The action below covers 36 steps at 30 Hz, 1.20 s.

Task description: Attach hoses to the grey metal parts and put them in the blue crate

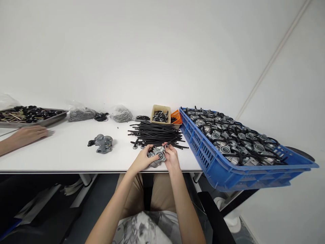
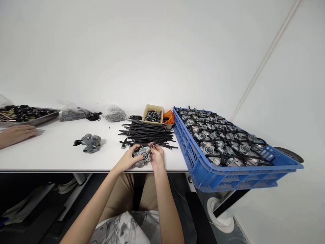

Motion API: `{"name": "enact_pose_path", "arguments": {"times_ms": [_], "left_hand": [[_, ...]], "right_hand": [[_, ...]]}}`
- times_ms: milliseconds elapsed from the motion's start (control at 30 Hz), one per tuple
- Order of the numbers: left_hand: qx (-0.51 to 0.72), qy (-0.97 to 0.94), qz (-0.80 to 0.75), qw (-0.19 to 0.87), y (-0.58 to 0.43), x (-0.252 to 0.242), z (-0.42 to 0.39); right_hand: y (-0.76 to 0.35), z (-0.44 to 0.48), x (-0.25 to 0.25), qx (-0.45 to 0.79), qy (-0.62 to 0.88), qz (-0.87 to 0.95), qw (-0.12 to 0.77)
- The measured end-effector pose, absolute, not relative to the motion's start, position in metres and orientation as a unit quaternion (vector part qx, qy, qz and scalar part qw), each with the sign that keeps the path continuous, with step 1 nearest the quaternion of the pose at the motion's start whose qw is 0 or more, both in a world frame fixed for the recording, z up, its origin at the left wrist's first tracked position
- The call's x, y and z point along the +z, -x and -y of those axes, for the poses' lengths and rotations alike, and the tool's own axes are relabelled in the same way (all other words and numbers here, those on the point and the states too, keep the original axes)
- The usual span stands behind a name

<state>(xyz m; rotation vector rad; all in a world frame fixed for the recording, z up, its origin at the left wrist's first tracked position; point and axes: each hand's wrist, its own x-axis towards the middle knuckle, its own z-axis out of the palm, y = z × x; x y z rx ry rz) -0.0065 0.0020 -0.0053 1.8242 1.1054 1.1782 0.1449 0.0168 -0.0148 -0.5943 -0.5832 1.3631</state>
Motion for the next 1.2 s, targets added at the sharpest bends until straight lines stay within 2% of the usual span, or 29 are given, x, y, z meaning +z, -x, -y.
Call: {"name": "enact_pose_path", "arguments": {"times_ms": [233,400,567,667,733,833,900,967,1033,1100,1200], "left_hand": [[0.454,-0.697,-0.425,0.358,0.006,-0.004,-0.002],[0.488,-0.680,-0.429,0.340,0.006,-0.007,-0.005],[0.485,-0.699,-0.390,0.353,0.008,-0.010,-0.011],[0.520,-0.665,-0.353,0.404,0.008,-0.010,-0.014],[0.552,-0.614,-0.291,0.483,0.008,-0.009,-0.013],[0.558,-0.502,-0.210,0.626,0.008,-0.006,-0.007],[0.557,-0.428,-0.218,0.677,0.008,-0.003,-0.002],[0.567,-0.375,-0.246,0.691,0.010,0.000,-0.001],[0.584,-0.327,-0.270,0.692,0.011,0.003,-0.002],[0.600,-0.270,-0.282,0.698,0.013,0.006,-0.003],[0.612,-0.204,-0.270,0.715,0.015,0.009,-0.004]], "right_hand": [[-0.144,-0.012,-0.011,0.619,0.263,0.264,0.691],[-0.137,-0.007,-0.006,0.598,0.250,0.371,0.665],[-0.135,-0.007,-0.008,0.534,0.256,0.387,0.707],[-0.135,-0.005,0.000,0.546,0.234,0.389,0.704],[-0.133,-0.004,0.013,0.549,0.221,0.433,0.680],[-0.130,-0.011,0.035,0.536,0.236,0.548,0.598],[-0.134,-0.022,0.042,0.503,0.255,0.614,0.553],[-0.147,-0.037,0.039,0.451,0.279,0.641,0.555],[-0.169,-0.051,0.026,0.351,0.353,0.665,0.556],[-0.194,-0.060,0.010,0.206,0.463,0.697,0.507],[-0.222,-0.066,-0.004,0.144,0.504,0.698,0.489]]}}
